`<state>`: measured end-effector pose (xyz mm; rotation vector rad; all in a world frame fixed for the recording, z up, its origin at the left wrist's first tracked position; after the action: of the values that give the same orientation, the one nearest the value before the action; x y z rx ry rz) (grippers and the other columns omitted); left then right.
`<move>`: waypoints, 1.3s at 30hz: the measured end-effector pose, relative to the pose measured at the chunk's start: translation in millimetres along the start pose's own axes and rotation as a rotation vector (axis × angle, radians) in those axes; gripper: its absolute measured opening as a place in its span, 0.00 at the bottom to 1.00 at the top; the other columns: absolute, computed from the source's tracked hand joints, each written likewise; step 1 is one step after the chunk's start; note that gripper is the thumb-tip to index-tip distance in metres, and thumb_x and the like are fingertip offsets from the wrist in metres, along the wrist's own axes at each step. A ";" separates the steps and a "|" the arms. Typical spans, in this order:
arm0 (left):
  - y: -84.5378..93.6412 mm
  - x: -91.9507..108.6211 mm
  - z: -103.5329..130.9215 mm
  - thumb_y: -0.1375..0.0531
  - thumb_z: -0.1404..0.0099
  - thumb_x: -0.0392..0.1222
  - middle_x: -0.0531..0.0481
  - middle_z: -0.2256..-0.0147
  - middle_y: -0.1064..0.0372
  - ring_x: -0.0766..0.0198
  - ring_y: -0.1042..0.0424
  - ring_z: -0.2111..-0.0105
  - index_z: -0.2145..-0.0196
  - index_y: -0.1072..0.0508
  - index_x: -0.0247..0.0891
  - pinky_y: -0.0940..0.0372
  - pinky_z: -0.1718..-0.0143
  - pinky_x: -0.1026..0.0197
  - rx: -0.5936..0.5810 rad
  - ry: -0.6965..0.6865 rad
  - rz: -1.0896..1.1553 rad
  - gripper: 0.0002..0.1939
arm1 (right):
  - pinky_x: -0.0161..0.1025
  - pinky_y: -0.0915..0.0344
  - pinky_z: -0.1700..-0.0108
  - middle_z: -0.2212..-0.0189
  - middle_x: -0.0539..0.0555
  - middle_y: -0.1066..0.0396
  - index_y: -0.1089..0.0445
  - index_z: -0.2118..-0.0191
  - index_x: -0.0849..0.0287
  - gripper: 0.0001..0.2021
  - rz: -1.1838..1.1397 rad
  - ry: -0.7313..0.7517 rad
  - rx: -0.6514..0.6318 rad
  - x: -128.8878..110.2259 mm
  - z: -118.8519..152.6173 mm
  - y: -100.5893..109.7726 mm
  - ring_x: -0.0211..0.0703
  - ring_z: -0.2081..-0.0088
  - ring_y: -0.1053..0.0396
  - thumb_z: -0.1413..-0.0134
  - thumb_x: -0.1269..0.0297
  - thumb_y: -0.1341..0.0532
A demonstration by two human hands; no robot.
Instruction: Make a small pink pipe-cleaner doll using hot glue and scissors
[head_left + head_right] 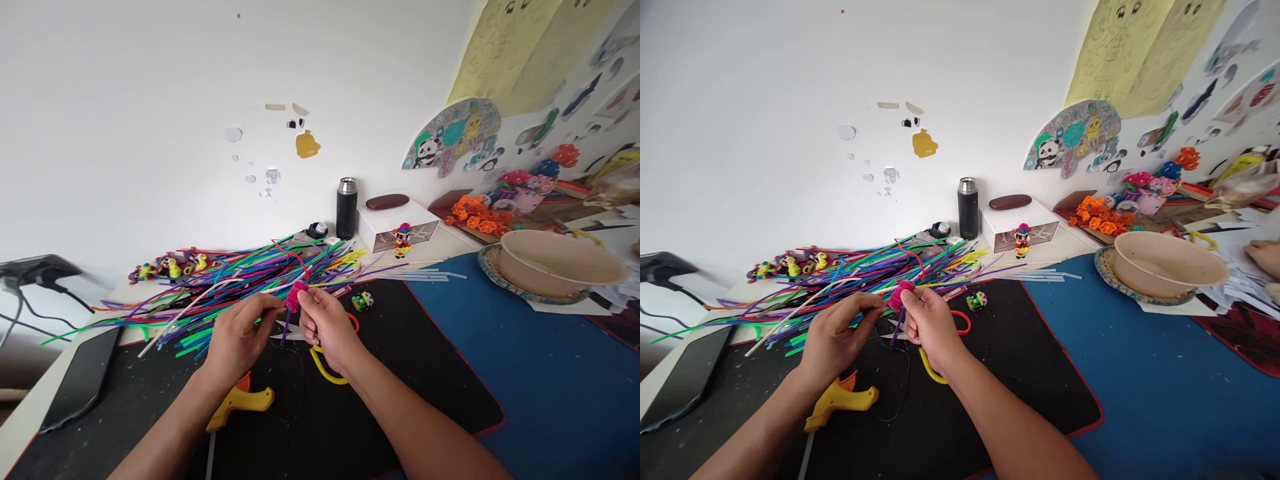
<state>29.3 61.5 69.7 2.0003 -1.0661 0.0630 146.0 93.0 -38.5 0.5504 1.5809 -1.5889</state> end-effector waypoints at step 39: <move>-41.8 -54.7 19.2 0.23 0.43 0.51 0.50 0.67 0.21 0.66 0.27 0.75 0.55 0.23 0.38 0.29 0.71 0.64 -0.033 0.894 1.045 0.23 | 0.35 0.49 0.77 0.79 0.43 0.38 0.27 0.59 0.57 0.16 0.356 0.176 -0.087 -11.7 7.0 -10.2 0.35 0.79 0.44 0.41 0.50 0.30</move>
<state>17.8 95.8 8.1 0.9550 -1.3047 1.3206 146.4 87.9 -22.3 0.8895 1.5679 -1.2265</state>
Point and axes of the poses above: each hand's wrist, its own z-axis away from the middle knuckle, its own y-axis out of the back of the hand, x = y × z, the point moved 10 cm from there along -z, towards the middle knuckle
